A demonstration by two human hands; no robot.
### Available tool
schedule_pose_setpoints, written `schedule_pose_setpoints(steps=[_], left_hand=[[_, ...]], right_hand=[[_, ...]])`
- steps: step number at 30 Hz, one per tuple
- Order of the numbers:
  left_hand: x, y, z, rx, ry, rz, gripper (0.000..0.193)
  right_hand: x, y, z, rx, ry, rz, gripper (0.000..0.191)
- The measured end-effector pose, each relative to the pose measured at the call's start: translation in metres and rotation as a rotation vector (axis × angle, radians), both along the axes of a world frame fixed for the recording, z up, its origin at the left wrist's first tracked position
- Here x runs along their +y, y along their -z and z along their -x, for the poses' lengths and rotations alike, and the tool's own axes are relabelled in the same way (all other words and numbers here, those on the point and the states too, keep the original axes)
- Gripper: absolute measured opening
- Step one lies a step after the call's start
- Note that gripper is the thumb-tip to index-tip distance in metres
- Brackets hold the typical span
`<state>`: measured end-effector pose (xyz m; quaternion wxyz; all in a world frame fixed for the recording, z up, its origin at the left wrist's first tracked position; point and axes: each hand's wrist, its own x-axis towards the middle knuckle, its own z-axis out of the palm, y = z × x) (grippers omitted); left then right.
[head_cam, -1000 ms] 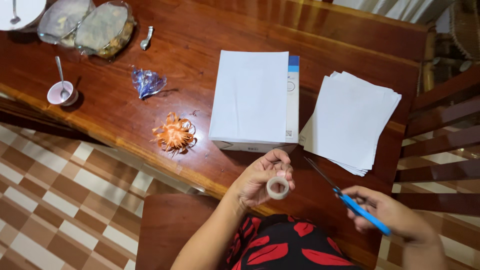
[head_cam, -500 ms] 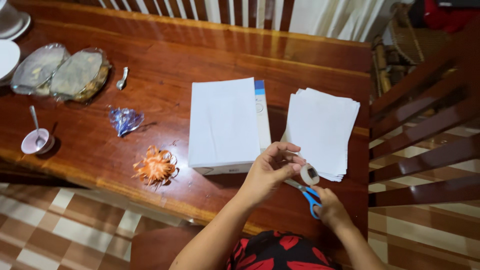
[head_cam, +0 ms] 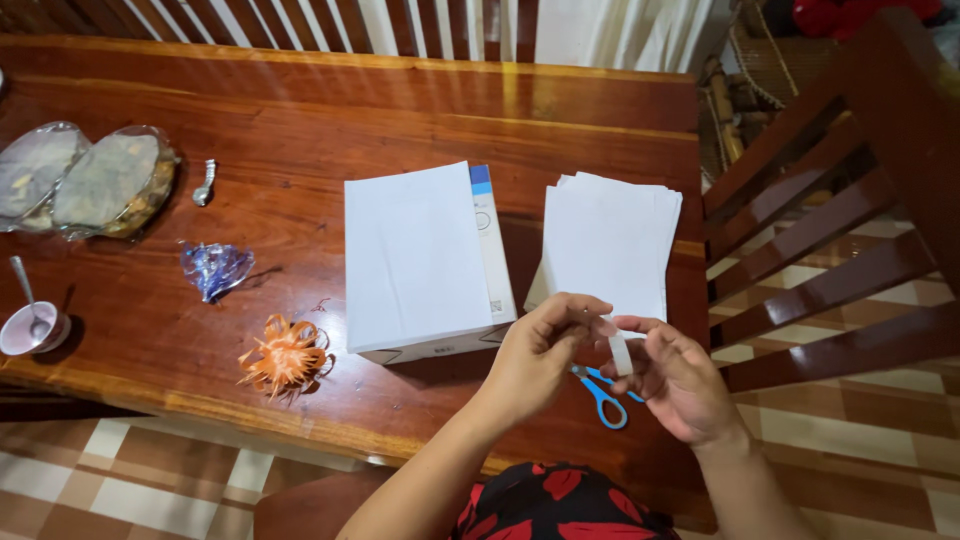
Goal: The person opens a Westinghouse pie cake maker box, looks inside, and closes it. They then place the box on white paper, fold the paper around the box, and use scissors and tape to cut and apply tape, securing the paper wrap around the box.
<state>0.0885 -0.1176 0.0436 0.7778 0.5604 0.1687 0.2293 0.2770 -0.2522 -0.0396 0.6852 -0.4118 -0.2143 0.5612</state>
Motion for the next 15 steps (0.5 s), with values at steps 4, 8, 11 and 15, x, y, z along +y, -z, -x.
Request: schedule_pose_setpoints(steps=[4, 8, 11, 15], left_hand=[[-0.002, 0.000, 0.002, -0.036, 0.010, 0.003, 0.029], [-0.003, 0.009, 0.003, -0.129, 0.042, 0.056, 0.027], [-0.007, 0.019, 0.004, -0.175, 0.092, 0.148, 0.027], [-0.006, 0.027, 0.003, -0.200, 0.104, 0.238, 0.026]], right_hand=[[0.003, -0.010, 0.003, 0.102, -0.048, -0.039, 0.030], [0.002, -0.008, 0.007, 0.178, -0.058, -0.037, 0.022], [-0.001, -0.008, 0.009, 0.174, -0.026, -0.046, 0.019], [-0.004, -0.013, 0.016, -0.010, 0.056, -0.078, 0.022]])
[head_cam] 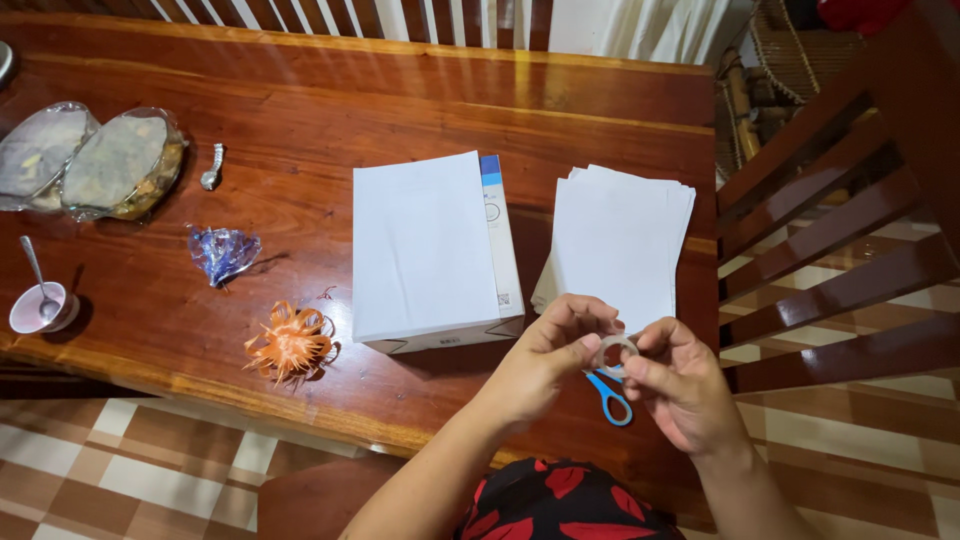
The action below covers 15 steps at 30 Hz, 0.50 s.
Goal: The person opens a Westinghouse pie cake maker box, looks inside, and closes it. They then place the box on white paper, fold the paper around the box, and use scissors and tape to cut and apply tape, securing the paper wrap around the box.
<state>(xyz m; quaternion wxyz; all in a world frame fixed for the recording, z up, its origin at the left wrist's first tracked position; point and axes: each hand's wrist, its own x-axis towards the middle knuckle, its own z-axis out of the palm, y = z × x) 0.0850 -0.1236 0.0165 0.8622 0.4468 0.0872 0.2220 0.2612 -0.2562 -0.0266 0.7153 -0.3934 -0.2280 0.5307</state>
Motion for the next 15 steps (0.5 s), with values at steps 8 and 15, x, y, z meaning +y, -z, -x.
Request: schedule_pose_setpoints(steps=[8, 15], left_hand=[[0.001, -0.008, 0.004, -0.101, 0.064, 0.271, 0.021], [0.000, -0.009, 0.005, -0.214, 0.130, 0.342, 0.020]], right_hand=[[-0.010, -0.021, 0.019, -0.274, 0.068, -0.114, 0.029], [-0.016, -0.034, 0.037, -0.441, 0.167, -0.166, 0.042]])
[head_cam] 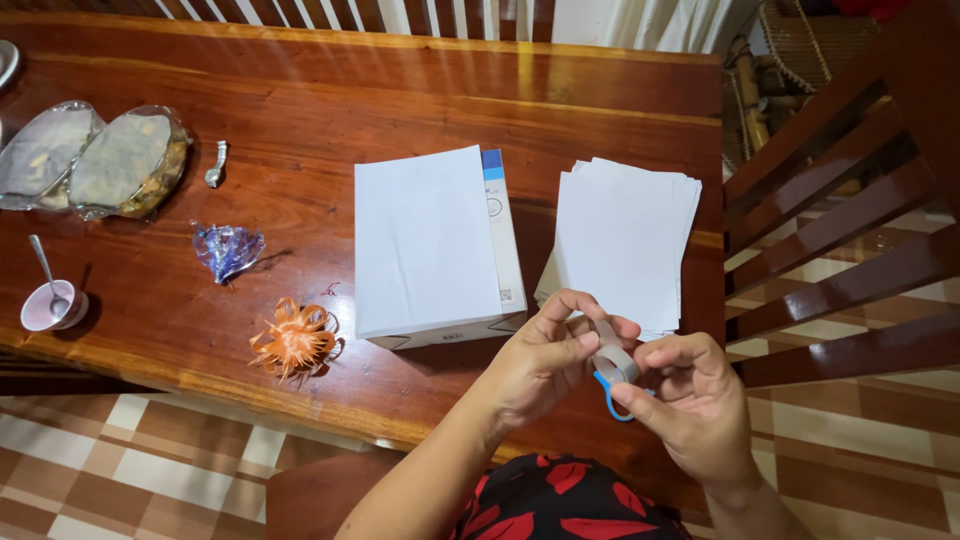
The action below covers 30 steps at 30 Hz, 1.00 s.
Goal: The person opens a Westinghouse pie cake maker box, looks inside, and closes it. They then place the box on white paper, fold the paper around the box, and use scissors and tape to cut and apply tape, securing the paper wrap around the box.
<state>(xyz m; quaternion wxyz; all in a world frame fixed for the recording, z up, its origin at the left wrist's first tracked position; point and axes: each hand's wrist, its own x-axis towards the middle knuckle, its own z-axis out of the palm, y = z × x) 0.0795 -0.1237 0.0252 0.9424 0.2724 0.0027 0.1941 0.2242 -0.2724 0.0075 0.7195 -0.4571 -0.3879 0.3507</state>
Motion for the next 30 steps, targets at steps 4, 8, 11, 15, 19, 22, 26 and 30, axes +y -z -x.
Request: schedule_pose_setpoints(steps=[4, 8, 11, 15, 19, 22, 26, 30], left_hand=[[-0.001, 0.004, -0.001, -0.027, 0.013, 0.023, 0.019], [0.000, 0.005, -0.004, -0.010, 0.003, 0.038, 0.019], [0.001, 0.006, -0.005, 0.017, -0.049, 0.006, 0.017], [0.006, 0.011, -0.004, 0.252, -0.251, -0.300, 0.019], [0.010, 0.017, -0.002, 0.379, -0.363, -0.443, 0.023], [0.016, 0.017, -0.001, 0.392, -0.397, -0.481, 0.029], [0.017, 0.011, 0.006, 0.447, -0.411, -0.589, 0.069], [0.013, 0.004, 0.006, 0.419, -0.462, -0.677, 0.083]], right_hand=[[-0.001, -0.003, 0.006, -0.083, 0.038, -0.041, 0.044], [0.000, -0.005, 0.009, -0.166, 0.075, -0.042, 0.045], [0.004, -0.004, 0.005, -0.038, 0.022, 0.003, 0.039], [0.012, 0.012, -0.007, 0.267, -0.138, 0.148, 0.031], [0.022, 0.056, -0.019, 0.312, -0.162, 0.394, 0.013], [0.041, 0.099, -0.023, -0.119, -0.180, 0.613, 0.008], [0.020, 0.123, -0.025, -1.145, 0.042, 0.730, 0.026], [0.017, 0.123, -0.017, -1.233, 0.113, 0.690, 0.029]])
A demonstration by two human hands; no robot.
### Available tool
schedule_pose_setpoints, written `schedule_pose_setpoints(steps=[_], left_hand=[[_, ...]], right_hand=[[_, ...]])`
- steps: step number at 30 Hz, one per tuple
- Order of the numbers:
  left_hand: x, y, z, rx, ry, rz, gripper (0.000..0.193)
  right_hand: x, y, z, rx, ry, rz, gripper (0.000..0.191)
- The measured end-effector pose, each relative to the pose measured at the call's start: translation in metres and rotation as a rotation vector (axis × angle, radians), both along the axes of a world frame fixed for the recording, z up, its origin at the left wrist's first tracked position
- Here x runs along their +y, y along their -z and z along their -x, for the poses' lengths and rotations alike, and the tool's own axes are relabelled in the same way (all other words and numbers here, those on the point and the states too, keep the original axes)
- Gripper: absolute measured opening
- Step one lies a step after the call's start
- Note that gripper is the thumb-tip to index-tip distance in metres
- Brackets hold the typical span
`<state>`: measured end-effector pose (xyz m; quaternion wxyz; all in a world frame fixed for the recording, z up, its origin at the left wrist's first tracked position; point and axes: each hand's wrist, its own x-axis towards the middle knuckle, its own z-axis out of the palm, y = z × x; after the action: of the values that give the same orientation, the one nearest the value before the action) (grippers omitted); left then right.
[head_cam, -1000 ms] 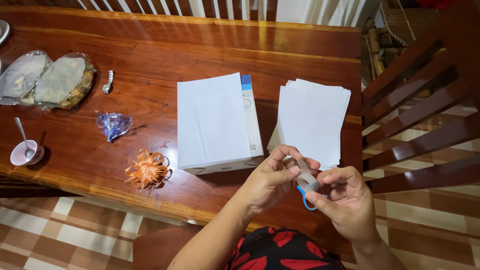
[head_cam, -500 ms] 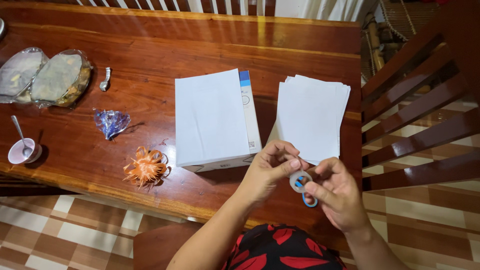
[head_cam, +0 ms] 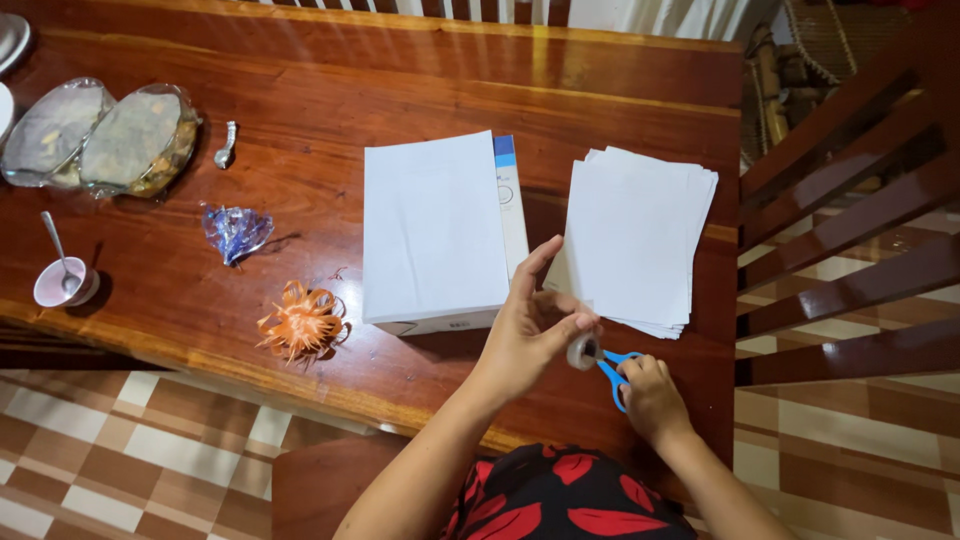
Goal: The person opens a Westinghouse pie cake maker box, looks inside, and closes it. They then place the box on white paper, fold the paper around the box, and use scissors and tape to cut and apply tape, securing the paper wrap around the box.
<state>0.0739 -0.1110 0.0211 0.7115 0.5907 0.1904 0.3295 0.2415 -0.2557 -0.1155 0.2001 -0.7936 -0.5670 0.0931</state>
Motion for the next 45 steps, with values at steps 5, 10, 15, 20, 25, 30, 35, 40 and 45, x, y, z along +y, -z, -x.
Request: schedule_pose_setpoints(steps=[5, 10, 15, 20, 25, 30, 35, 40, 45], left_hand=[[-0.002, -0.005, 0.001, -0.007, 0.052, 0.016, 0.080], [0.000, -0.008, 0.005, -0.074, 0.066, 0.062, 0.081], [0.003, -0.011, 0.013, -0.048, 0.057, 0.109, 0.083], [0.007, -0.014, 0.021, -0.022, 0.080, 0.082, 0.086], [0.008, -0.020, 0.030, -0.054, 0.140, 0.096, 0.090], [0.006, -0.027, 0.032, -0.065, 0.229, 0.110, 0.095], [-0.001, -0.039, 0.033, 0.013, 0.239, 0.008, 0.098], [-0.005, -0.052, 0.035, 0.208, 0.214, -0.098, 0.097], [-0.008, -0.063, 0.035, 0.336, 0.235, -0.215, 0.097]], right_hand=[[0.004, -0.016, 0.003, 0.016, 0.003, 0.049, 0.032], [0.005, -0.018, 0.000, 0.136, 0.015, 0.170, 0.032], [-0.004, -0.008, -0.020, 0.841, 0.222, 0.421, 0.040], [-0.031, -0.015, -0.070, 1.149, 0.251, 0.496, 0.059], [-0.054, -0.045, -0.111, 1.471, 0.008, 0.383, 0.079], [-0.054, -0.081, -0.117, 1.439, -0.139, 0.377, 0.091], [-0.038, -0.119, -0.099, 1.357, -0.038, 0.441, 0.089], [-0.025, -0.143, -0.088, 1.214, -0.033, 0.477, 0.079], [-0.019, -0.147, -0.085, 1.154, -0.084, 0.479, 0.071]])
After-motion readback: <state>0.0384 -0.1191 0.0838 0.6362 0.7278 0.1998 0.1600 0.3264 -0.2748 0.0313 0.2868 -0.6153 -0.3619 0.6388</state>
